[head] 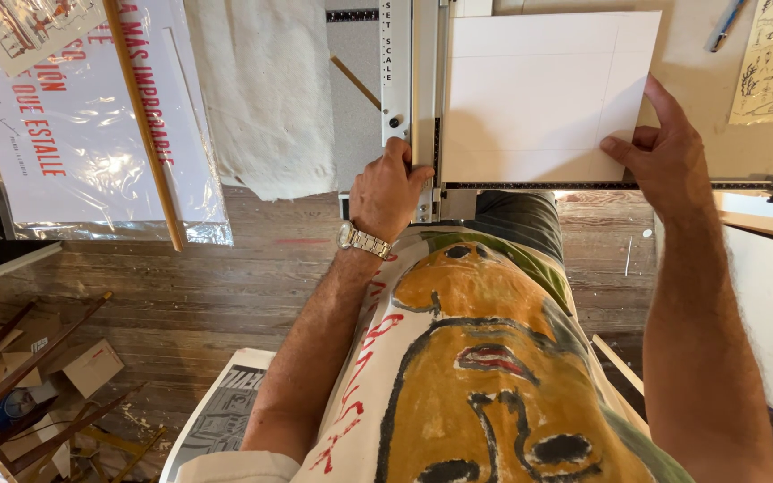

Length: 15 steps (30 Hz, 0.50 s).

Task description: Cutting a rectangular window in a matboard using a professional mat cutter

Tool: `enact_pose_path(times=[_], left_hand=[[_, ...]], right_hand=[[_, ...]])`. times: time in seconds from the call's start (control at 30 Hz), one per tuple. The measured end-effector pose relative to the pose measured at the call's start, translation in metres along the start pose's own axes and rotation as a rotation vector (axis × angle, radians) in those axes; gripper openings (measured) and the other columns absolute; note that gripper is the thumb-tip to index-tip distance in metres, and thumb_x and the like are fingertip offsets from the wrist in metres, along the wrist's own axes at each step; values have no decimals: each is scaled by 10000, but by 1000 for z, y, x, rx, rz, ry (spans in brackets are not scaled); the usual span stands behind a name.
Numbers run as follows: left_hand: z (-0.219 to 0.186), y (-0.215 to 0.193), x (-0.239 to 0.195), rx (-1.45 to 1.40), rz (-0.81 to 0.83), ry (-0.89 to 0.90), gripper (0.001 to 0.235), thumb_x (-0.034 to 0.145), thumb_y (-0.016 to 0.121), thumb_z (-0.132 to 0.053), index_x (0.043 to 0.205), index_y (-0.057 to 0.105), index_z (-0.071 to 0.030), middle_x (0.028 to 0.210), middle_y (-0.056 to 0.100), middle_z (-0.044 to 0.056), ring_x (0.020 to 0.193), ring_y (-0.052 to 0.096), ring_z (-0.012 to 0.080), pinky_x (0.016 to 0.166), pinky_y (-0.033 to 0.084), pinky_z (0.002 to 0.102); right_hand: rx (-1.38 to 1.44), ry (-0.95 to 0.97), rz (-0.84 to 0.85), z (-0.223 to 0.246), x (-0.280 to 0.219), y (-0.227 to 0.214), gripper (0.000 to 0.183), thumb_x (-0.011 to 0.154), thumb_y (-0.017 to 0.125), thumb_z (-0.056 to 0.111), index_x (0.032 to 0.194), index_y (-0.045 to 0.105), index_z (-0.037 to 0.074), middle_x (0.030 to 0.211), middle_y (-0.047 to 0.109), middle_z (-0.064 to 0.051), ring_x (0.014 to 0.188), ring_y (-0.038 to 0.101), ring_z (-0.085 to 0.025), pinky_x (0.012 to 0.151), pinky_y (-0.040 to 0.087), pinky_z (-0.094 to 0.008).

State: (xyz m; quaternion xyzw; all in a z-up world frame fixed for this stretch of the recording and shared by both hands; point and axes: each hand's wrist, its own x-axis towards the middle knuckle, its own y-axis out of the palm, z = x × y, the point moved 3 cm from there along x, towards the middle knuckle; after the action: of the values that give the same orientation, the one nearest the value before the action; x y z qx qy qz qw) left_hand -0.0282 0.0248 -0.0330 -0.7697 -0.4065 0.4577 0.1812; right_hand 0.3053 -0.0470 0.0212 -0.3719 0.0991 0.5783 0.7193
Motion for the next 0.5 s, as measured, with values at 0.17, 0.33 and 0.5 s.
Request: enact_pose_path(times=[0.17,0.33,0.5], left_hand=[[-5,-6,-3,4,39,-57,355,960,732,-361,1051,486,-122,843,733,113,730,694,413,612,500,539],[-13,-11,0,33,64,-98,355,947,743,-369,1060,525,-113,855,735,134,760,703,431,616,508,553],[-20,-18,-2,70,144,-184,354,964,667,-460,1078,503,-168,988,744,150,949,741,452,833,579,550]], right_hand=[[-311,-81,-113,35,-3,-13,596,1055,690,8,1565,386,-38,1217,679,-281,1068,665,-393,930,539,-564],[-345,-570,-88,65,47,-23,439,1130,730,-92,1465,483,-233,1126,679,-371,1061,673,-478,931,588,-544],[-433,-454,-117,93,134,-16,217,1148,790,88,1187,610,-27,1072,738,-139,943,699,-254,803,547,-421]])
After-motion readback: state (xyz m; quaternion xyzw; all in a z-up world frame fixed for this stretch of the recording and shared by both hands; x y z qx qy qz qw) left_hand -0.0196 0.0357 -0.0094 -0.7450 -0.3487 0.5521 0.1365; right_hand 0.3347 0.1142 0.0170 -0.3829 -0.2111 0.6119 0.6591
